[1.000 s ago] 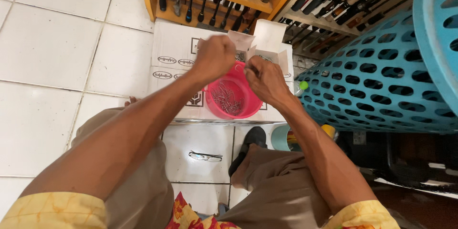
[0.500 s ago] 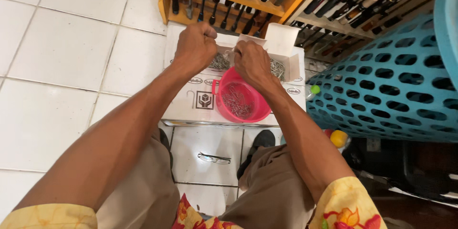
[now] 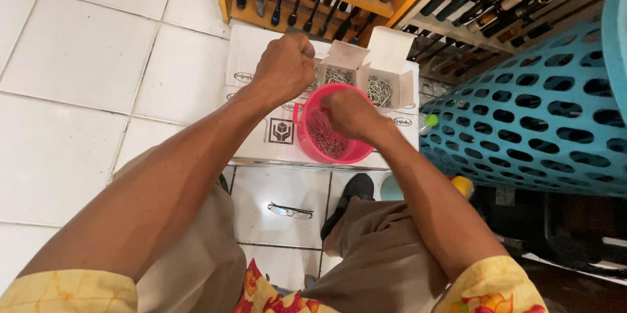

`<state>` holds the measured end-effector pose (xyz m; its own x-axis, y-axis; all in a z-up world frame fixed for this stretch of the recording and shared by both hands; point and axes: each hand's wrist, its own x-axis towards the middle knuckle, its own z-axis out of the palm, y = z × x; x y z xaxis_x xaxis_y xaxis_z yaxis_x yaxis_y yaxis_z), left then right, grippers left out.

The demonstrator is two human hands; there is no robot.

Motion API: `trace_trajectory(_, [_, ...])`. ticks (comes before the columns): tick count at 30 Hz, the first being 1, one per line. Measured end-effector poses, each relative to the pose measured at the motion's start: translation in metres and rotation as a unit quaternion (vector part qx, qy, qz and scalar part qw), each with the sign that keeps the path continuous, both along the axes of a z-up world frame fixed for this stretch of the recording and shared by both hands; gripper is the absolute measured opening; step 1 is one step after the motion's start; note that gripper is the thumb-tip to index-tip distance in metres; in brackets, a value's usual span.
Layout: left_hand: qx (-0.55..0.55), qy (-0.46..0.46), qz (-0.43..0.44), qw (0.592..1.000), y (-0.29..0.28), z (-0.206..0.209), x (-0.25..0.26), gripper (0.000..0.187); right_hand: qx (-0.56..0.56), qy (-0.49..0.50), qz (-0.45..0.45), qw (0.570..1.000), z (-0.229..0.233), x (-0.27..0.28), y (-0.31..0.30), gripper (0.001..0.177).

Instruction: The person sits on the floor and sorts small metal hooks from a pink bowl into a cardboard box with compartments. They pick up hooks from the bowl and place them into the box, occasionally picking up a handful and dropping them back into the bowl.

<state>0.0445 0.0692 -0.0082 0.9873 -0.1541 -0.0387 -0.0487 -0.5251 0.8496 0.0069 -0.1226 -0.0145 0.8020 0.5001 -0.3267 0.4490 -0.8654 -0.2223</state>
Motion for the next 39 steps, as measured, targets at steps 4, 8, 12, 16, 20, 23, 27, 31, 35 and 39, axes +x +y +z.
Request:
trace_trajectory(4, [0.008, 0.001, -0.008, 1.000, -0.003, 0.002, -0.004, 0.031, -0.004, -0.020, 0.016, 1.000, -0.049, 0.006, -0.011, 0.029])
trace_trajectory(8, [0.016, 0.015, -0.024, 0.999, -0.004, 0.013, -0.012, 0.033, -0.075, -0.084, 0.078, 0.991, -0.099, 0.022, -0.017, 0.028])
trace_trajectory(12, [0.032, 0.026, -0.029, 0.999, -0.007, 0.011, -0.008, 0.033, -0.078, -0.104, 0.124, 0.984, -0.121, 0.024, -0.022, 0.025])
trace_trajectory(16, [0.034, 0.024, -0.040, 0.998, -0.008, 0.008, -0.006, 0.034, -0.044, -0.080, 0.114, 0.989, -0.102, 0.017, -0.031, 0.031])
trace_trajectory(20, [0.024, 0.014, -0.065, 0.997, -0.010, 0.009, -0.009, 0.035, 0.012, -0.013, 0.076, 0.997, -0.080, 0.008, -0.043, 0.018])
trace_trajectory(23, [0.027, 0.016, -0.083, 0.996, -0.012, 0.007, -0.011, 0.035, 0.073, 0.049, 0.015, 0.996, -0.091, 0.017, -0.070, 0.018])
trace_trajectory(27, [0.072, 0.023, -0.108, 0.991, -0.021, 0.008, -0.013, 0.033, 0.118, 0.075, -0.069, 0.988, -0.059, 0.014, -0.070, 0.013])
trace_trajectory(31, [0.089, 0.044, -0.135, 0.986, -0.033, 0.002, -0.019, 0.033, 0.157, 0.123, -0.070, 0.977, -0.030, -0.003, -0.063, 0.018])
trace_trajectory(35, [0.082, 0.057, -0.157, 0.983, -0.039, 0.007, -0.023, 0.034, 0.205, 0.141, -0.084, 0.965, -0.008, -0.010, -0.059, 0.018])
trace_trajectory(39, [0.039, 0.056, -0.160, 0.985, -0.044, 0.007, -0.027, 0.031, 0.364, 0.115, -0.130, 0.915, 0.037, -0.015, -0.048, 0.020])
